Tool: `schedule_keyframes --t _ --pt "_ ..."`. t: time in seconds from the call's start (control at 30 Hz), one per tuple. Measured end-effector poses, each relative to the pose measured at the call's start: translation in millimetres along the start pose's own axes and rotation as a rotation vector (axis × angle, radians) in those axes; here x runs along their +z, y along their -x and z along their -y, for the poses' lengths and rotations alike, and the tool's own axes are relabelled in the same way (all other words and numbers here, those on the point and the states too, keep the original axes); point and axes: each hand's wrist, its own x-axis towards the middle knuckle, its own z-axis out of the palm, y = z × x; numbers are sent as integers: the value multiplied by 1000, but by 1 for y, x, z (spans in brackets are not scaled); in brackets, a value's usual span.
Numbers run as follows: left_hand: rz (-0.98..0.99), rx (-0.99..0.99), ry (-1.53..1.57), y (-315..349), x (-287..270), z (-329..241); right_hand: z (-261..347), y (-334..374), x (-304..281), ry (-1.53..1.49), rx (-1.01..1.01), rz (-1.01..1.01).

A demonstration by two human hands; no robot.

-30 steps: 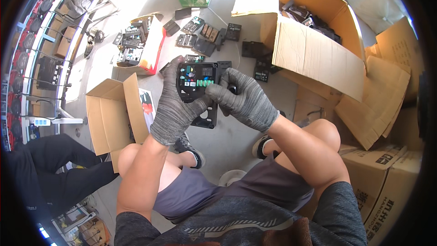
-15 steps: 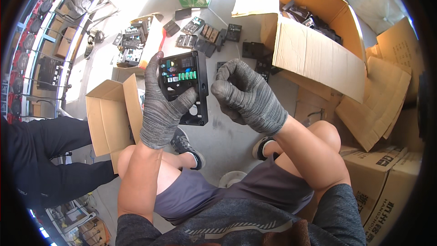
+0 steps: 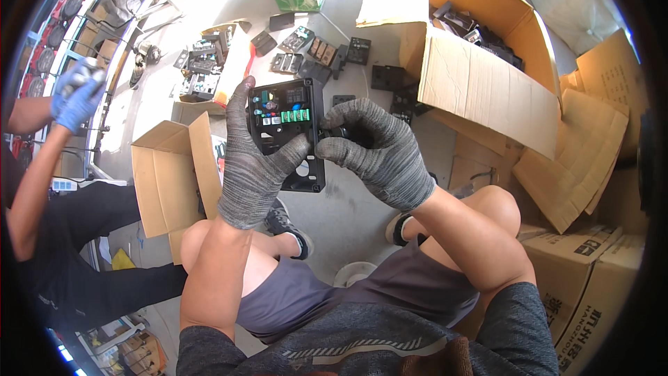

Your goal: The person, wearing gloves, inserts small components into an electronic housing and then places the assembled units into a cardboard box.

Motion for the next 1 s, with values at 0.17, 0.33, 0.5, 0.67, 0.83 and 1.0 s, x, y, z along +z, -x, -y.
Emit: schedule_keyframes --t 0.17,0.33,0.5,0.67,0.83,1.0 --pt "13 26 -30 0 -5 5 6 -1 -2 136 -15 37" --pt "8 4 60 -3 -5 4 14 -5 -9 577 -159 118" --pt "22 -18 20 -1 -2 0 12 -3 -11 551 -125 99" --pt "19 -51 5 2 3 1 4 3 -12 557 -115 111" --pt "3 -22 24 5 5 2 2 7 -9 482 67 94" --pt "-4 -24 35 9 8 -3 4 8 -11 536 12 126"
